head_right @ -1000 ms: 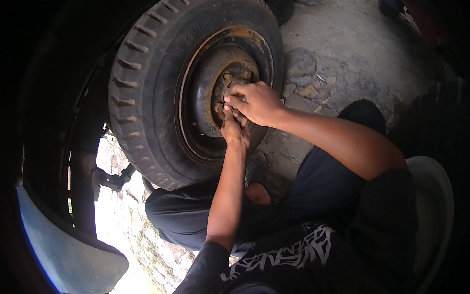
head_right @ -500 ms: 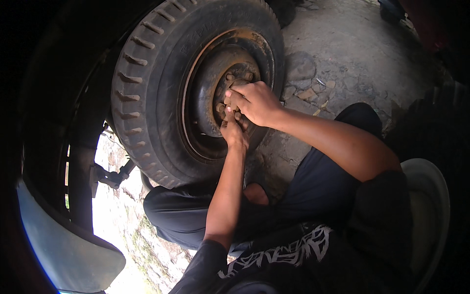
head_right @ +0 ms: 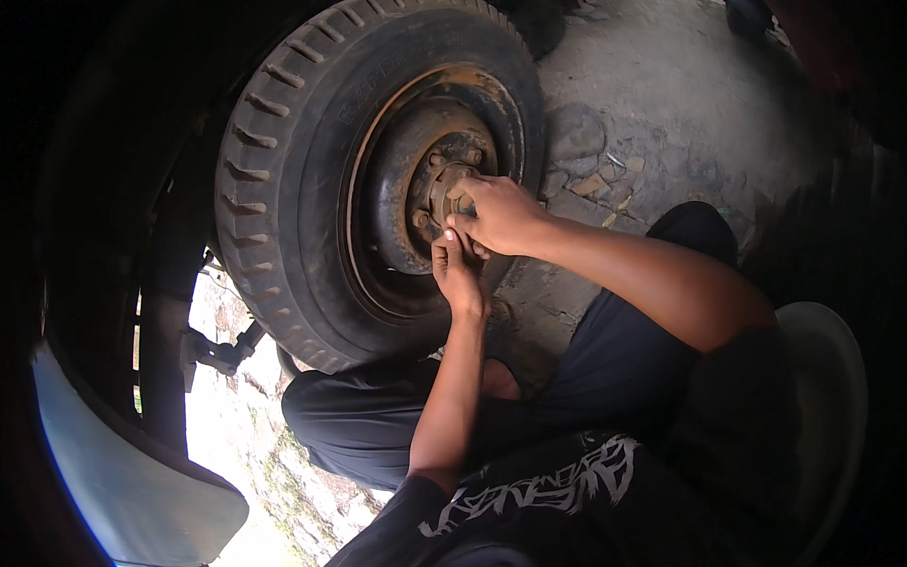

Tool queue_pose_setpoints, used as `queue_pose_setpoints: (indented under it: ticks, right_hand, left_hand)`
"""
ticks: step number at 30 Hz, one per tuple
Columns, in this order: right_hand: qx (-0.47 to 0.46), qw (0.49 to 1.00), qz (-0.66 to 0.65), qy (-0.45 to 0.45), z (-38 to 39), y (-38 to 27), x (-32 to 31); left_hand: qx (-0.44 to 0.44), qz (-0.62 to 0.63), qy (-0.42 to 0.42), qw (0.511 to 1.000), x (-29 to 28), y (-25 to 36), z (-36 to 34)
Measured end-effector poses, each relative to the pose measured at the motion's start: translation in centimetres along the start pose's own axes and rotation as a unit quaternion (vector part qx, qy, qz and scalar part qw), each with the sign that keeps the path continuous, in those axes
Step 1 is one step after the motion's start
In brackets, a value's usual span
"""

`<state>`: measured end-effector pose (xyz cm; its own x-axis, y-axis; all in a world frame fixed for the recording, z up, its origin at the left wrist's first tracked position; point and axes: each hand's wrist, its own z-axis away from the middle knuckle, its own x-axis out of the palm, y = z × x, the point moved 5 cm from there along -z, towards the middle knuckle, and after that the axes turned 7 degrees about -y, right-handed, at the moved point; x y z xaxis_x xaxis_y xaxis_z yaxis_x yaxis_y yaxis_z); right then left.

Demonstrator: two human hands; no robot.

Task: The person sits on the ground and uses their hands to manipulate a small metal clip on the wheel hub of a vehicle. They repeatedly adjust and press the clip into place around the axle nut.

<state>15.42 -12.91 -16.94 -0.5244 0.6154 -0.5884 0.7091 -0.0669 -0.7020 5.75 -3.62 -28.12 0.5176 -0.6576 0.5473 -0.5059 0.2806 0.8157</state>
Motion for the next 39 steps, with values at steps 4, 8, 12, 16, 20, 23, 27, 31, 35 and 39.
queue_pose_setpoints:
  ticks: [4, 8, 12, 16, 20, 23, 27, 31, 35, 39]
  right_hand:
    - [0.03, 0.994, -0.047, -0.096, -1.1, 1.5, 1.1]
    - [0.004, 0.991, -0.119, -0.064, -1.7, -0.3, 0.5]
    - [0.04, 0.991, -0.117, -0.058, -1.7, -0.7, -0.6]
    - [0.08, 0.987, -0.126, -0.061, -1.8, 0.7, -0.7]
    - [0.084, 0.989, -0.112, -0.051, -1.6, 0.3, -0.9]
    - [0.099, 0.987, -0.113, -0.059, -1.6, 0.2, -0.8]
    - [0.098, 0.985, -0.128, -0.062, -1.8, 0.9, 0.3]
    - [0.059, 0.979, -0.173, -0.086, -2.0, 1.5, 1.2]
    - [0.043, 0.977, -0.186, -0.097, -2.3, 1.5, 1.3]
    - [0.063, 0.981, -0.146, -0.113, -2.3, 0.3, 0.7]
  left_hand:
    - [0.028, -0.141, 0.013, 0.99, 0.4, 2.1, 0.3]
    - [0.057, -0.086, 0.024, 0.994, -0.8, 3.3, -0.5]
    - [0.054, -0.018, -0.042, 0.997, -0.6, 4.7, -0.9]
    - [0.024, -0.084, -0.068, 0.994, -0.5, 5.3, -1.1]
    - [-0.009, -0.117, -0.05, 0.992, -0.3, 6.0, -0.8]
    - [-0.029, -0.141, -0.029, 0.989, -0.5, 6.2, -0.8]
    - [-0.012, -0.098, -0.03, 0.995, -1.0, 5.8, -1.0]
    - [-0.013, -0.041, -0.025, 0.999, -1.8, 5.4, -1.4]
    - [-0.014, -0.011, -0.028, 0.999, -1.3, 6.0, -1.6]
    - [0.005, -0.035, -0.026, 0.999, -0.9, 7.2, -1.6]
